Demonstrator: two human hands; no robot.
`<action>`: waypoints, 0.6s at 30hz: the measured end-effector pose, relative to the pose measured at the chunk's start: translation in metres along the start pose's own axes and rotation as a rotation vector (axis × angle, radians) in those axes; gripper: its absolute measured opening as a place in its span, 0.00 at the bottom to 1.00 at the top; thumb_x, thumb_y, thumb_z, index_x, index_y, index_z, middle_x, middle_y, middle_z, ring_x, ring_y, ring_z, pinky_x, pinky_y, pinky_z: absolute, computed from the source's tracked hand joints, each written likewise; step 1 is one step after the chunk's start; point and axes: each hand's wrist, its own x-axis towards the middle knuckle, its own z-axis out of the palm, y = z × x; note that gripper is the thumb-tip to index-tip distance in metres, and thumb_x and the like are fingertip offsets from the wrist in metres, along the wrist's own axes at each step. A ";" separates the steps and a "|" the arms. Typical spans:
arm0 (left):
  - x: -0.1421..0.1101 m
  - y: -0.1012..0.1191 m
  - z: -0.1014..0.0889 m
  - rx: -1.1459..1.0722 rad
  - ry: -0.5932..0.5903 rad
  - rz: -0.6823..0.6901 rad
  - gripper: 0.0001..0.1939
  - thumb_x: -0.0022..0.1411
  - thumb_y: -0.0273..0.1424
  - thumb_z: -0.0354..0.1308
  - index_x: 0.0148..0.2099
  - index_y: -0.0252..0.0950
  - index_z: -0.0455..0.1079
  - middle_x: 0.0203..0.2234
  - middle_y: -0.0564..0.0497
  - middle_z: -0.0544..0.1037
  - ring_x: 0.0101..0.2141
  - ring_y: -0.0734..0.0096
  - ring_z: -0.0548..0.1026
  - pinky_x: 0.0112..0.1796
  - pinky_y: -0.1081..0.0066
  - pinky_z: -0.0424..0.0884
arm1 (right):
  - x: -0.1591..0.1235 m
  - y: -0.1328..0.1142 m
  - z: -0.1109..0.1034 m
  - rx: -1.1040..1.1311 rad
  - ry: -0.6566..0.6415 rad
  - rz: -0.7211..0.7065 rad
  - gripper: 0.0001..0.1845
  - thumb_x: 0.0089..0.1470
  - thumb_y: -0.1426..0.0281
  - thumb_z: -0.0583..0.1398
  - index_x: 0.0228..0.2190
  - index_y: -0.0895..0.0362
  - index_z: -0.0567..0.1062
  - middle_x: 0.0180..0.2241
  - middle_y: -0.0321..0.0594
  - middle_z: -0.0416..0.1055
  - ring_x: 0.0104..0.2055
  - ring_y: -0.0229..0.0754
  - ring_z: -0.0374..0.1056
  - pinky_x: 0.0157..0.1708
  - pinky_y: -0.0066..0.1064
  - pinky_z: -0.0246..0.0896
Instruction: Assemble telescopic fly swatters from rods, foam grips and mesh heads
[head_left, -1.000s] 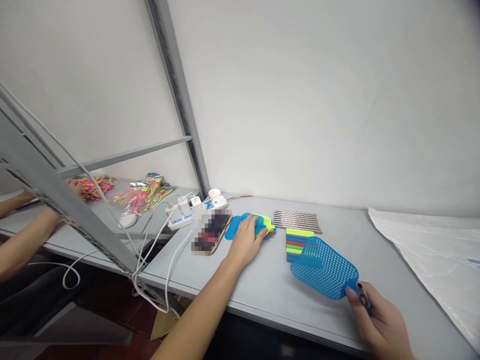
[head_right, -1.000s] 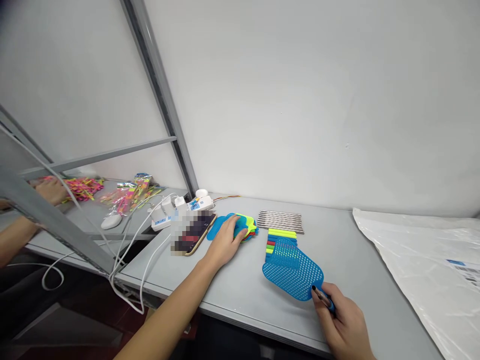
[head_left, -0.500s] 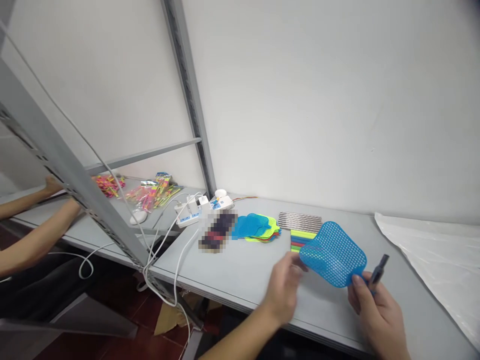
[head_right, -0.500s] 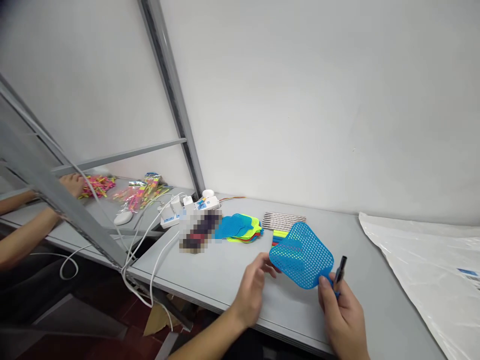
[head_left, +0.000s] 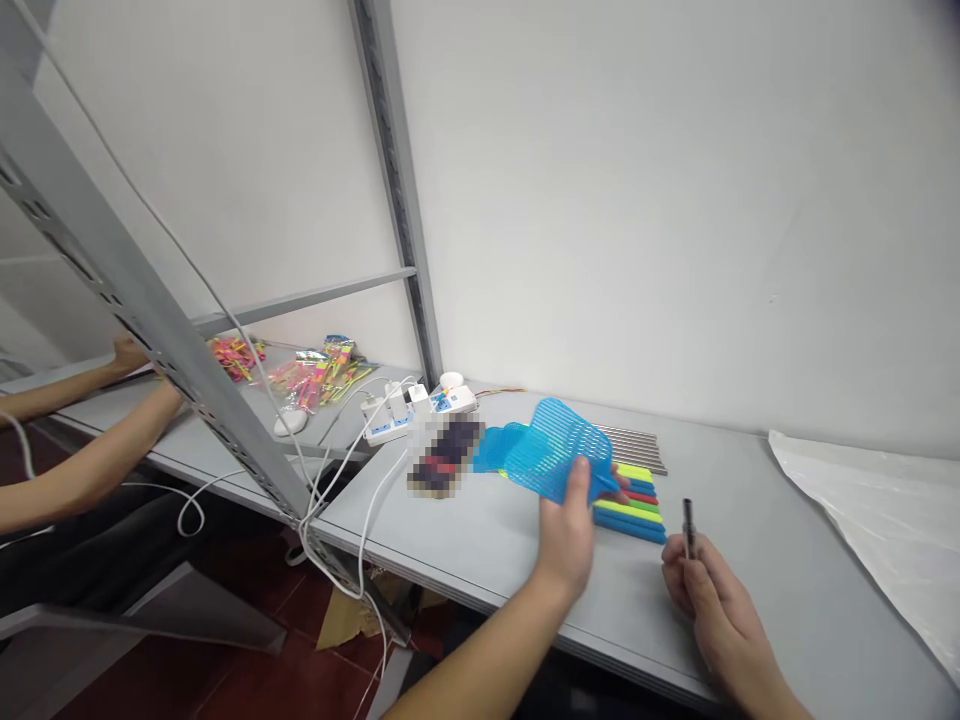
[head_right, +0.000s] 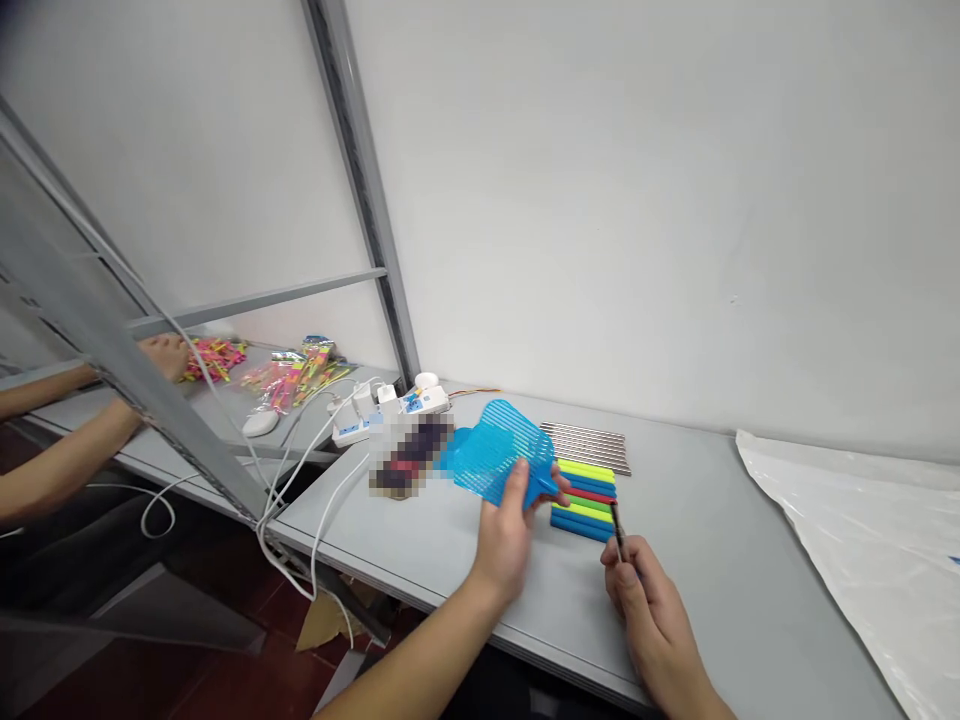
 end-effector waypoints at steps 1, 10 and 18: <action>0.005 0.005 -0.002 -0.024 0.019 0.037 0.16 0.65 0.41 0.53 0.41 0.33 0.71 0.34 0.45 0.79 0.38 0.62 0.78 0.40 0.64 0.74 | -0.001 0.001 -0.001 -0.002 -0.051 0.021 0.13 0.63 0.59 0.49 0.34 0.53 0.67 0.25 0.34 0.66 0.22 0.35 0.61 0.22 0.24 0.60; 0.012 0.030 -0.008 0.124 -0.083 0.079 0.15 0.64 0.40 0.54 0.39 0.33 0.72 0.33 0.46 0.79 0.36 0.62 0.79 0.40 0.63 0.74 | 0.006 -0.022 0.003 -0.244 -0.217 -0.072 0.17 0.64 0.62 0.46 0.30 0.53 0.70 0.24 0.34 0.67 0.25 0.37 0.64 0.27 0.25 0.61; 0.009 0.019 -0.012 0.203 -0.273 -0.089 0.15 0.63 0.40 0.56 0.43 0.33 0.73 0.35 0.45 0.80 0.34 0.62 0.79 0.38 0.63 0.76 | 0.007 -0.022 0.003 -0.286 -0.172 -0.093 0.18 0.64 0.62 0.45 0.30 0.54 0.70 0.22 0.32 0.66 0.22 0.36 0.62 0.24 0.26 0.59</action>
